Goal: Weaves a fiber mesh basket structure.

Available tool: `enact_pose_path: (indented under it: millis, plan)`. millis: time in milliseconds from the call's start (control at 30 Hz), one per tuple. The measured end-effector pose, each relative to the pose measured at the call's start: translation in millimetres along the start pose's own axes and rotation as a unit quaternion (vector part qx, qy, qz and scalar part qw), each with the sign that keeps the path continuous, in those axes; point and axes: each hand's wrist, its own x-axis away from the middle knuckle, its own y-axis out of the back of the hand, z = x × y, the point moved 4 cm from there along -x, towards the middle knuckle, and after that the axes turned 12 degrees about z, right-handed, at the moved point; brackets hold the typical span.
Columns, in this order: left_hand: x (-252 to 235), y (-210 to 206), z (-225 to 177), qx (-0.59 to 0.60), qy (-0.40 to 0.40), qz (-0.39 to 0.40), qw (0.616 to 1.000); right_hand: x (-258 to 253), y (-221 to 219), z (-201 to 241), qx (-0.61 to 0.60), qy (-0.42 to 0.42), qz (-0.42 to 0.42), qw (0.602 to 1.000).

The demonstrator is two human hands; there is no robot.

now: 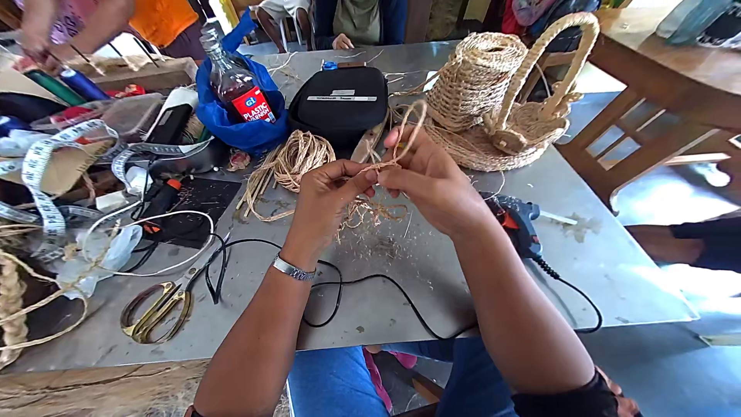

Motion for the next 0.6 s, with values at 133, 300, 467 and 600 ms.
enact_pose_path:
  millis: [133, 300, 467, 600]
  plan:
    - [0, 4, -2, -0.028, -0.019, -0.001, 0.999, 1, 8, 0, 0.053, -0.023, -0.055, 0.997]
    - [-1, 4, -1, -0.085, -0.030, 0.007, 0.996, 3, 9, 0, 0.309, -0.015, -0.168, 0.936]
    - [3, 44, -15, -0.142, -0.036, -0.103, 0.984, 27, 63, 31, 0.476, -0.007, -0.255, 0.841]
    - [-1, 85, -11, -0.111, -0.056, -0.223, 0.967, 57, 109, 52, 0.326, 0.055, -0.413, 0.848]
